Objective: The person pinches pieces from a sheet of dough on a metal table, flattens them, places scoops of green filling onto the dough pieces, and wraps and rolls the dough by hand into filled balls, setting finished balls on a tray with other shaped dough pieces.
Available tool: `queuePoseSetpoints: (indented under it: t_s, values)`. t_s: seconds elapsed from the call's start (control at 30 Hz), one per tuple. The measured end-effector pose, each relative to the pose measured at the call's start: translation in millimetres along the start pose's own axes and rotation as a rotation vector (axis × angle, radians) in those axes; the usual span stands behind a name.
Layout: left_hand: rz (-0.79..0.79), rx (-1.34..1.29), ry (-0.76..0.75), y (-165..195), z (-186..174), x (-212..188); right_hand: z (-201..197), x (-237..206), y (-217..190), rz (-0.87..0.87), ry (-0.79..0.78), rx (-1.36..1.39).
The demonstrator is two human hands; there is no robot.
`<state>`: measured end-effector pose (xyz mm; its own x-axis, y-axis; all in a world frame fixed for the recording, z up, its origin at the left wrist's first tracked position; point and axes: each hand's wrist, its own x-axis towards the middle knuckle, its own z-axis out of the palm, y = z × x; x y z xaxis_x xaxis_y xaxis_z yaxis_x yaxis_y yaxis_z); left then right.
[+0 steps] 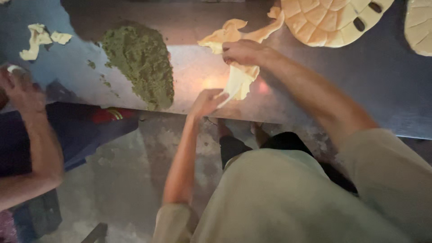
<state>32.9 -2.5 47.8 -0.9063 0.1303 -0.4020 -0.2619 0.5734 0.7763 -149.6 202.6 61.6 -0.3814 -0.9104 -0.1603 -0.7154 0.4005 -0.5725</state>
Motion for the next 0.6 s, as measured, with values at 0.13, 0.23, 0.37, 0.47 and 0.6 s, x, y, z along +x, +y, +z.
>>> queuePoseSetpoints:
  t_s: [0.13,0.23,0.37,0.47,0.6]
  values:
    - [0.053,-0.056,0.084,-6.3,-0.2,-23.0,12.0,-3.8,4.3,-0.03,0.071,0.11]
    - [0.031,0.035,0.067,8.6,-12.4,1.6,27.7,-23.9,-3.7,-0.074,0.216,0.147]
    - [-0.088,0.032,-0.09,22.8,-22.3,15.1,53.8,-60.8,-32.3,-0.067,0.296,0.155]
    - [-0.03,0.084,-0.142,20.2,-25.1,22.4,67.5,-75.8,-58.2,-0.058,0.417,0.032]
    - [0.056,0.131,-0.192,2.7,-15.4,36.0,69.8,-79.6,-76.0,0.052,0.4,0.001]
